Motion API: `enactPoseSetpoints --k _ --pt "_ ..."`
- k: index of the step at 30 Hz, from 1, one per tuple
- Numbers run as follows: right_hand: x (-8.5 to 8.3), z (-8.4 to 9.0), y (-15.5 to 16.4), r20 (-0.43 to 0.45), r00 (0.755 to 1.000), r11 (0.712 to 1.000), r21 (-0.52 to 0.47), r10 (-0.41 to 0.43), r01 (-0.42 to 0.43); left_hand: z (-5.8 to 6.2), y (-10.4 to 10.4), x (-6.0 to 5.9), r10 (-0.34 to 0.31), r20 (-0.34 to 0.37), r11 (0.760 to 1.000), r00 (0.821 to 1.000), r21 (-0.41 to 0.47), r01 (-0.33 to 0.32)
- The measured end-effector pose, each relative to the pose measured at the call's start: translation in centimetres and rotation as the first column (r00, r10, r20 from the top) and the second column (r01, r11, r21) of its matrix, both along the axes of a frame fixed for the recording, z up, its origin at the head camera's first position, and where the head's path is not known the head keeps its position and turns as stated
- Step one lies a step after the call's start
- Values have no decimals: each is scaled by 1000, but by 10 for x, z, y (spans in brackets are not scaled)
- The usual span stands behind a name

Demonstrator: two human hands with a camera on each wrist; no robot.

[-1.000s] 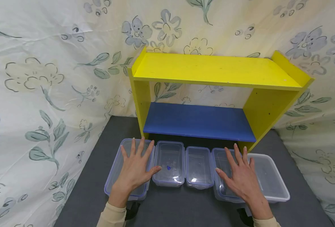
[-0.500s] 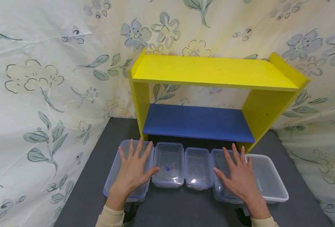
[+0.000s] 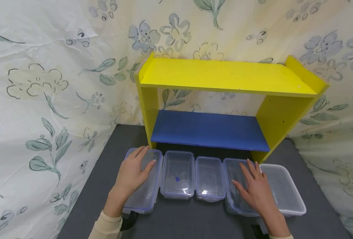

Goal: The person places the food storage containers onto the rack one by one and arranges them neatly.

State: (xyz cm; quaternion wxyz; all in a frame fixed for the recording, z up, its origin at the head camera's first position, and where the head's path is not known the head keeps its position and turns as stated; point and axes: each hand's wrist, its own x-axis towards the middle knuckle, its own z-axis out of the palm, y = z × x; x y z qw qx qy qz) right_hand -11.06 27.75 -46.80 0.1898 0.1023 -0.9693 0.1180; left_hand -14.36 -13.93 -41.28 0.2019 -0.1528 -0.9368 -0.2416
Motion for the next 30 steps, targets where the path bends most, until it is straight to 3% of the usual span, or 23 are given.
enactPoseSetpoints --k 5,9,14,18,26,30 --pt "3 -2 3 -4 1000 1000 19 -9 9 15 -7 -12 36 52 997 998 68 -40" --pt "2 -2 6 -30 1000 1000 7 -3 3 21 -7 -37 39 170 984 985 163 -68" --pt "1 0 11 -45 999 1000 -19 -4 3 12 -8 -77 43 401 978 915 171 -121" --pt "3 -1 14 -47 999 1000 -21 -1 0 3 -8 -94 58 468 977 882 153 -146" --pt "8 -6 15 -67 998 1000 -18 -7 6 -6 -8 -109 26 492 948 870 264 -177" --pt "9 -10 14 -46 999 1000 -27 -6 5 -14 -10 -115 1 458 962 889 243 -126"
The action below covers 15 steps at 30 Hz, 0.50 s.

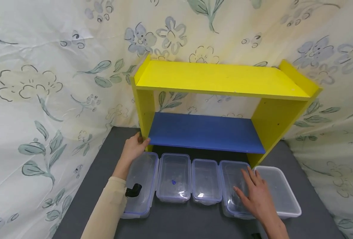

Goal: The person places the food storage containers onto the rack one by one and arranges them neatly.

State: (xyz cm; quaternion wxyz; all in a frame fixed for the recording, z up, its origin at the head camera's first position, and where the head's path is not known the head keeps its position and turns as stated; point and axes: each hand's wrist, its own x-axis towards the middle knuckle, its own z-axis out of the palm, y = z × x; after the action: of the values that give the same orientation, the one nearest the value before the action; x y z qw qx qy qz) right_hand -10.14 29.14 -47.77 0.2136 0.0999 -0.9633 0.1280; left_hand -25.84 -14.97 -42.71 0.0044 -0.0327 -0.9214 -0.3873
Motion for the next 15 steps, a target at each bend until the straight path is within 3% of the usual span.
enactPoseSetpoints --k 4,9,15 --pt "-1 -2 4 27 1000 999 -45 -7 9 -9 0 -7 -50 -60 999 997 -23 49" --pt "1 -4 15 93 994 992 -103 -56 65 -15 5 -13 -10 -88 1000 996 -27 8" --pt "14 -4 40 200 966 965 -172 -163 198 -25 6 -17 19 -108 997 994 -73 -27"
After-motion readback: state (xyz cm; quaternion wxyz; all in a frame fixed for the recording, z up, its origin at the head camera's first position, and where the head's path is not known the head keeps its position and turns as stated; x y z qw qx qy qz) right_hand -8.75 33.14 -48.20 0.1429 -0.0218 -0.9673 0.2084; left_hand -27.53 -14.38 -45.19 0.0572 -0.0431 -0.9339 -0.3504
